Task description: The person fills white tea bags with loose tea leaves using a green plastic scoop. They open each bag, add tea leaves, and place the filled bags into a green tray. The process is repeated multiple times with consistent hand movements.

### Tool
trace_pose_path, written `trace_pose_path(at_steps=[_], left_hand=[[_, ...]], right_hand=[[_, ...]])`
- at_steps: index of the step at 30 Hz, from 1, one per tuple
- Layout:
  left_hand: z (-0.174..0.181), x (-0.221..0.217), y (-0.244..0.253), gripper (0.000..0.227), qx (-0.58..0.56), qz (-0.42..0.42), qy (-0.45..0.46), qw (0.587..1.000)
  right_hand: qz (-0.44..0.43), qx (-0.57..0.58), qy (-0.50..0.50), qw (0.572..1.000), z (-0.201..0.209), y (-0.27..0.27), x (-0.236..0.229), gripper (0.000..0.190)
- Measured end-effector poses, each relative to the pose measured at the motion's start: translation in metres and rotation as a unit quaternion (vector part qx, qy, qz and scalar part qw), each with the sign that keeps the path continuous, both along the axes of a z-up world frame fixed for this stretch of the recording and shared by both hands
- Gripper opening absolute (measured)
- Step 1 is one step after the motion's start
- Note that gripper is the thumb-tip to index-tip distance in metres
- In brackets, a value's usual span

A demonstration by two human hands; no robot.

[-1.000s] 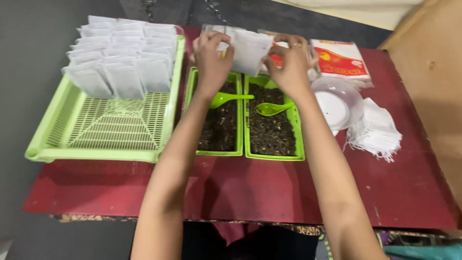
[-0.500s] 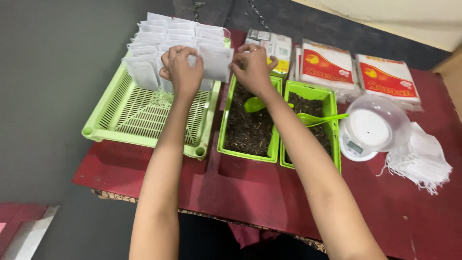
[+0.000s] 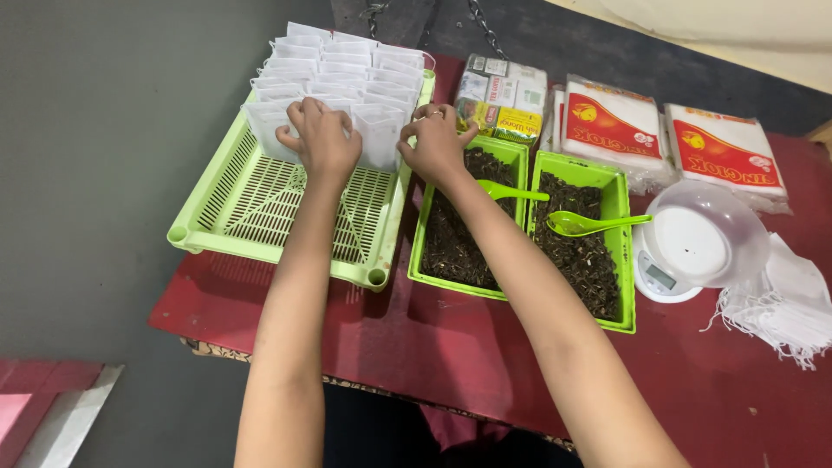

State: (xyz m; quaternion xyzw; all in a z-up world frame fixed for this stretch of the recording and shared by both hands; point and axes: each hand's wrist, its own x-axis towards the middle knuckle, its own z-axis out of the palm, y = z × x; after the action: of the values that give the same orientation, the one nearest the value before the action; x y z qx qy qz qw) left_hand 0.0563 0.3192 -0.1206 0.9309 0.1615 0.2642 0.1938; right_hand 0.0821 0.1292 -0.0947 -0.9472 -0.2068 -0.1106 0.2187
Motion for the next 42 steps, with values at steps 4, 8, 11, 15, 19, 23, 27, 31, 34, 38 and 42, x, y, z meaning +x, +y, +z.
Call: trace_pose_path(at_steps=[4,8,11,15,19,23,27,31,34,38,42], left_hand=[[0.000,-0.001,0.001,0.003,0.028,-0.001,0.006,1.000],[0.010,-0.010,-0.004,0.009,0.049,-0.003,0.000,0.999],[0.014,-0.017,-0.009,0.024,0.048,-0.010,-0.029,0.998],[0.019,-0.021,-0.014,0.037,0.066,-0.023,-0.071,0.995],[0.027,-0.017,-0.025,0.039,0.059,-0.026,-0.080,0.995],[0.036,-0.013,-0.044,0.053,0.119,-0.014,-0.105,0.987],[0.047,-0.010,-0.074,0.042,0.117,-0.064,-0.103,0.986],[0.052,-0.005,-0.110,0.035,0.099,-0.112,-0.109,0.983],[0.051,0.003,-0.140,0.025,0.105,-0.151,-0.127,0.975],[0.055,0.010,-0.188,0.019,0.095,-0.209,-0.122,0.966],[0.048,0.019,-0.240,0.012,0.079,-0.282,-0.169,0.941]], right_hand=[[0.001,-0.027,0.007,1.000,0.005,0.000,-0.004,0.008],[0.004,-0.060,0.005,0.998,-0.005,0.001,0.002,0.008],[0.004,-0.065,0.002,0.998,-0.010,-0.001,0.003,0.009],[0.007,-0.050,0.002,0.999,-0.002,-0.007,-0.003,0.009],[0.013,-0.028,-0.003,1.000,0.015,-0.017,-0.011,0.010],[-0.007,-0.034,0.015,0.999,0.023,-0.029,-0.008,0.013],[-0.012,-0.032,-0.032,0.999,0.027,-0.053,-0.008,0.013],[-0.033,-0.016,-0.058,0.998,0.034,-0.087,-0.011,0.015],[-0.067,-0.008,-0.052,0.996,0.041,-0.119,-0.013,0.018],[-0.129,0.016,-0.039,0.991,0.052,-0.166,-0.018,0.012],[-0.170,0.035,-0.035,0.984,0.040,-0.221,-0.014,0.019]])
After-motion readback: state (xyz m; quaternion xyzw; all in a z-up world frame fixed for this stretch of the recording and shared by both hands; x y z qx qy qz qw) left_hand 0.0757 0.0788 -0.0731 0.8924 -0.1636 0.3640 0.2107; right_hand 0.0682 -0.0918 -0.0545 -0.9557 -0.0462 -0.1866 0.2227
